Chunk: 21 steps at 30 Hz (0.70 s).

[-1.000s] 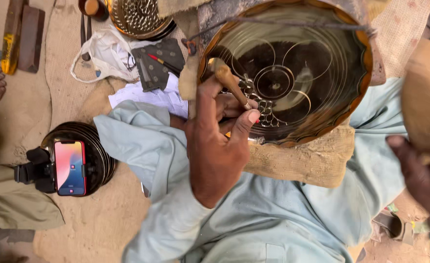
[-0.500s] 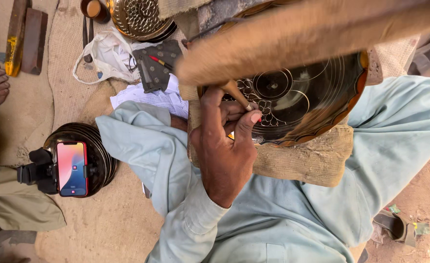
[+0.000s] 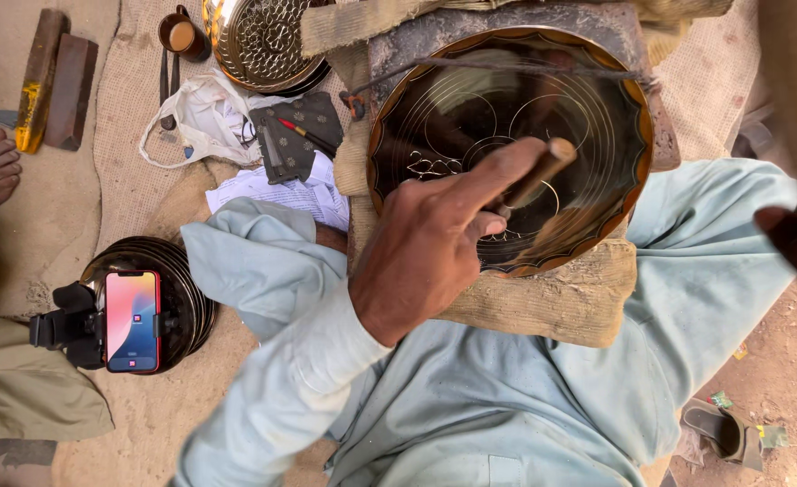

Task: The person uses a hammer and a small metal punch to create a pattern of indentations on a brass bowl. They repeatedly strike the punch against the bowl's surface, rotating the bowl to work on different sections.

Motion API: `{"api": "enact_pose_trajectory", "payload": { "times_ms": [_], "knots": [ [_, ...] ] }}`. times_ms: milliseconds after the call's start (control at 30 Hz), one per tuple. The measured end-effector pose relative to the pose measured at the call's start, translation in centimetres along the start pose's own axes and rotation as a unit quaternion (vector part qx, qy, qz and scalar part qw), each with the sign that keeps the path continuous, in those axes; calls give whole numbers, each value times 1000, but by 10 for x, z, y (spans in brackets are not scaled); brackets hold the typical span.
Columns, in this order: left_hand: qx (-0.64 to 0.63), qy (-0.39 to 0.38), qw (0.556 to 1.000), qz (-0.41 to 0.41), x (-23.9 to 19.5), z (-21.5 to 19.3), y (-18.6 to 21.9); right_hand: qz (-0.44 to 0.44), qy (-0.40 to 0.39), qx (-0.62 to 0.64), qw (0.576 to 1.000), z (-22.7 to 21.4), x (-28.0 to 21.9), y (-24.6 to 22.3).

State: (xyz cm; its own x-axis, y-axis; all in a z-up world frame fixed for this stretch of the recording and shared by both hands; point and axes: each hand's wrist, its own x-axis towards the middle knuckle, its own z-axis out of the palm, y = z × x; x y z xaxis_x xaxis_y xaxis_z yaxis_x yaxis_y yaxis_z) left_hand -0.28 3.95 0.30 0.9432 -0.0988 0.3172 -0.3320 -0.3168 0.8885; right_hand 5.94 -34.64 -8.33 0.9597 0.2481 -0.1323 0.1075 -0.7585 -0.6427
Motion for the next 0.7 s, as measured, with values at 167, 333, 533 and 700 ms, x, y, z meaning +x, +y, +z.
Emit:
{"api": "enact_pose_trajectory", "payload": {
  "times_ms": [167,333,533,700],
  "knots": [
    [142,-186,972,-24,19,-4,-1,23,30,9,999,16,-52,-5],
    [57,-46,997,-30,6,-6,1,58,62,27,996,29,-65,10],
    [16,63,992,-113,-12,-3,-3,-105,28,1,994,8,16,26],
    [58,93,984,-143,-12,3,2,-234,-31,-7,972,-30,107,-35]
  ]
}}
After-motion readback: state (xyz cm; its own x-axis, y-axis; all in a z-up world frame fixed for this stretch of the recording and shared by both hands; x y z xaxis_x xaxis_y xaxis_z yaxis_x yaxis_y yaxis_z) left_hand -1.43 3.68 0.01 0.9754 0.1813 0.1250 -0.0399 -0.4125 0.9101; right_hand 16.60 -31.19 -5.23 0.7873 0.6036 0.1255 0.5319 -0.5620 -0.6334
